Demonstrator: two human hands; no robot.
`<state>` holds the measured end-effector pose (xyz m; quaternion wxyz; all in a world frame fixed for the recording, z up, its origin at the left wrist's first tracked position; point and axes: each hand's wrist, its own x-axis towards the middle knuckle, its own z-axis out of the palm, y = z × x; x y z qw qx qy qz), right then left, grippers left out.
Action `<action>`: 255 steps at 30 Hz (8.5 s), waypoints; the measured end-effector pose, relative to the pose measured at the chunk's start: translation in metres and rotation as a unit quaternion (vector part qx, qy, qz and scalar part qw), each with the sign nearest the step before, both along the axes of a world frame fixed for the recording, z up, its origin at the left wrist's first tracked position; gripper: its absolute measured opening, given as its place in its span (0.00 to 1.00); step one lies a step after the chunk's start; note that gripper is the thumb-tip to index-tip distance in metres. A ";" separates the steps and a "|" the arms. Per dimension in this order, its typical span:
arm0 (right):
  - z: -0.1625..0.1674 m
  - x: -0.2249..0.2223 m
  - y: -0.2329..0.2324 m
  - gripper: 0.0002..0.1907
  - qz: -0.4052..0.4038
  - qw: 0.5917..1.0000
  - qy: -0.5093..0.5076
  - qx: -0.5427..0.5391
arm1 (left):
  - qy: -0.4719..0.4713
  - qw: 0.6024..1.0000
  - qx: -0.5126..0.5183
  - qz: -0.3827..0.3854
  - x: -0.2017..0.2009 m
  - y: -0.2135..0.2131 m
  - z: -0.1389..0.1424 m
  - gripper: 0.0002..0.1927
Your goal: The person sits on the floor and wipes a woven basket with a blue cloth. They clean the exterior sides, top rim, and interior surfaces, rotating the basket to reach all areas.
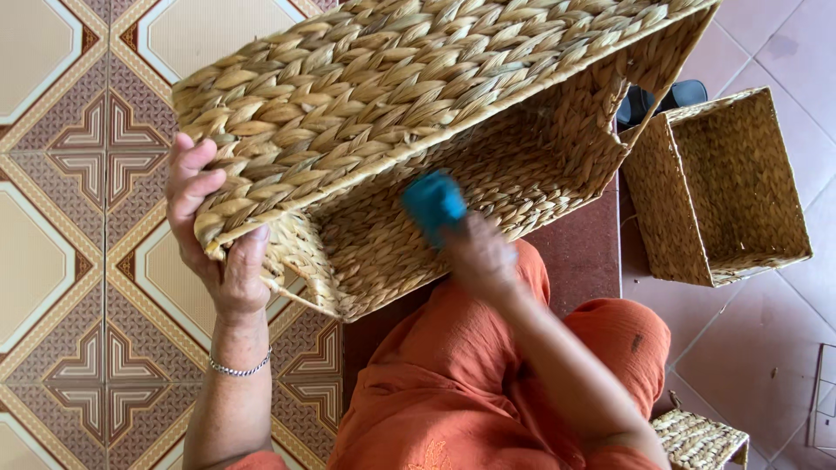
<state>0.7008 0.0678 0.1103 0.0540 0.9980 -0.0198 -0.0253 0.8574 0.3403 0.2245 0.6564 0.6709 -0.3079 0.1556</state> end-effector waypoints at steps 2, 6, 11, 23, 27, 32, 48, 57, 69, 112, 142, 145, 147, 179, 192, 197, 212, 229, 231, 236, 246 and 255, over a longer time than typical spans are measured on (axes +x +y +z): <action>0.002 -0.001 -0.068 0.14 -0.200 0.964 0.155 0.085 | -0.001 1.000 -0.005 0.002 0.001 0.000 -0.002 0.21; 0.011 -0.002 -0.130 0.18 -0.273 0.961 0.044 0.000 | 0.005 1.000 -0.018 -0.006 0.002 0.000 -0.009 0.21; 0.015 0.023 -0.042 0.13 -0.276 0.930 0.235 0.063 | -0.008 1.000 -0.018 0.001 0.006 0.000 -0.013 0.22; 0.010 0.007 0.012 0.18 -0.078 0.976 0.176 0.104 | -0.005 1.000 0.010 0.000 -0.003 0.005 0.000 0.23; 0.011 -0.001 -0.103 0.13 -0.269 0.956 0.086 0.081 | -0.010 1.000 0.001 0.001 -0.001 0.003 -0.001 0.23; 0.014 0.006 -0.105 0.11 -0.327 0.943 0.053 0.042 | -0.002 1.000 -0.009 0.005 -0.004 0.001 0.001 0.23; 0.009 0.022 -0.024 0.12 -0.209 0.937 0.240 0.145 | 0.009 1.000 -0.013 -0.001 -0.008 0.001 0.003 0.24; 0.018 0.017 -0.086 0.13 -0.356 0.908 0.199 0.096 | 0.009 1.000 -0.028 -0.001 -0.008 -0.003 0.007 0.24; 0.020 0.014 0.090 0.21 0.173 0.969 0.176 0.001 | -0.003 1.000 -0.025 -0.002 -0.004 -0.002 0.000 0.23; 0.017 0.018 0.060 0.18 -0.068 0.956 0.284 0.028 | 0.010 0.999 -0.037 -0.002 -0.007 -0.001 -0.003 0.24; -0.003 -0.013 0.104 0.26 0.147 0.972 -0.097 -0.156 | 0.298 0.945 0.043 0.128 -0.078 0.017 -0.110 0.37; -0.002 -0.013 0.136 0.23 0.121 0.972 -0.051 0.196 | 0.281 0.952 0.042 0.110 -0.073 0.019 -0.114 0.31; -0.008 -0.010 0.120 0.26 0.110 0.977 -0.038 0.180 | 0.260 0.960 0.054 0.093 -0.070 0.019 -0.114 0.24; 0.004 0.010 -0.043 0.23 -0.139 0.973 0.177 0.059 | 0.265 0.924 0.269 0.063 -0.128 0.025 -0.220 0.14; 0.094 -0.037 -0.163 0.45 -0.271 0.913 -0.178 0.246 | 0.456 0.876 0.156 0.036 -0.146 0.023 -0.240 0.28; 0.094 -0.023 -0.195 0.47 -0.312 0.819 -0.211 0.433 | 0.505 0.861 -0.026 0.058 -0.152 0.007 -0.224 0.43; 0.058 -0.018 -0.204 0.39 -0.335 0.709 -0.189 0.591 | 0.268 0.960 0.074 0.032 -0.035 0.016 -0.047 0.40; -0.009 -0.010 -0.089 0.39 -0.327 0.523 -0.040 0.787 | -0.325 0.873 0.332 0.147 0.013 -0.029 0.187 0.21; -0.017 -0.012 -0.084 0.39 -0.340 0.551 0.003 0.762 | -0.314 0.867 0.360 0.143 0.013 -0.047 0.203 0.18; -0.009 -0.030 -0.091 0.36 -0.300 0.665 0.084 0.679 | -0.343 0.849 0.382 0.125 0.026 -0.073 0.231 0.14; 0.009 0.019 -0.126 0.31 -0.156 0.947 -0.200 0.199 | -0.392 0.827 0.385 0.122 0.023 -0.071 0.195 0.16; -0.031 0.027 0.026 0.39 0.008 0.980 0.077 0.181 | -0.386 0.830 0.377 0.142 0.012 -0.080 0.186 0.20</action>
